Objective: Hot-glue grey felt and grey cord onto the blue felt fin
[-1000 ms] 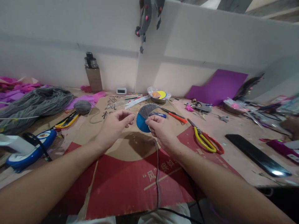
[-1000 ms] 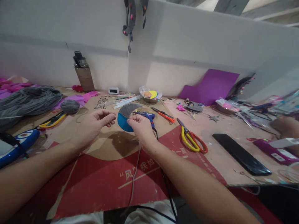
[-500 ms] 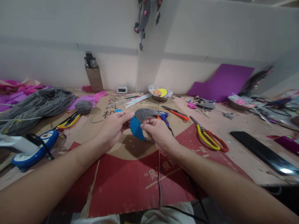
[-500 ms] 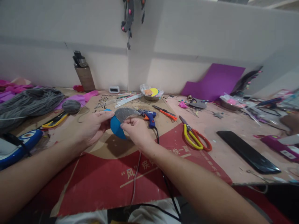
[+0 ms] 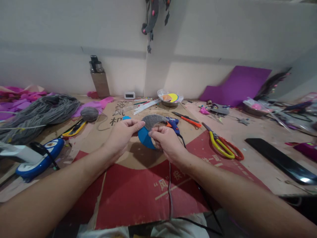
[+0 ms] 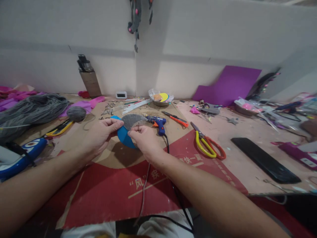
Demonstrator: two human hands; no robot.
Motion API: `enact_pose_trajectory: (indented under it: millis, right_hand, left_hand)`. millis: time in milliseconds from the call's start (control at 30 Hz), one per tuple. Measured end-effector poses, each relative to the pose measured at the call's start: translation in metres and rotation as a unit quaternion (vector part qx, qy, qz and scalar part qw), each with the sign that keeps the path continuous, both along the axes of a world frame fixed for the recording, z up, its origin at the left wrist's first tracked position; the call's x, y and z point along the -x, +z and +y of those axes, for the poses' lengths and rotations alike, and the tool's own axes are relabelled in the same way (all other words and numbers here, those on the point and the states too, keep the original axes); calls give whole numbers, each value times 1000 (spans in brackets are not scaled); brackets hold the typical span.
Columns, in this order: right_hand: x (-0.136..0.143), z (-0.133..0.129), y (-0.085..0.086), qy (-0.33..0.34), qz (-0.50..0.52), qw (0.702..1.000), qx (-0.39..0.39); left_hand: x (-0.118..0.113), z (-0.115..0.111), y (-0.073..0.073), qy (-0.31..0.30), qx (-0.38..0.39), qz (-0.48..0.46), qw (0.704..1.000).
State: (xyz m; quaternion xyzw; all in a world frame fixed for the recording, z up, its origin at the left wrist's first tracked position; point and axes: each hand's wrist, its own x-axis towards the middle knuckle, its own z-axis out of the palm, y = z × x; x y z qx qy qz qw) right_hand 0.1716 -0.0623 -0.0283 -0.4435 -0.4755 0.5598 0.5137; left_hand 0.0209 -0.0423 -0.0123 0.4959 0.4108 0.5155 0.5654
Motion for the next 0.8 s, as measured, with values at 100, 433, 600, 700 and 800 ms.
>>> enact_pose_trajectory:
  millis: [100,433,600,700,800]
  right_hand:
    - [0,-1,3,22,53,998,2]
    - [-3,4,-1,-21,99,992,69]
    - [-2,2,1,-26,76,994,69]
    - [0,0,1,-21,56,996,59]
    - [2,-3,0,-22,44,998,50]
  left_hand:
    - [3,5,0,-78,52,-64,994]
    - [-1,-1,-1,-30,23,-26,999]
    - [-5,-6,-4,24,-7,-2,1000]
    - [-7,-8,-3,36,-33,5,999]
    - [-8,-10,-1,41,-45,1,998]
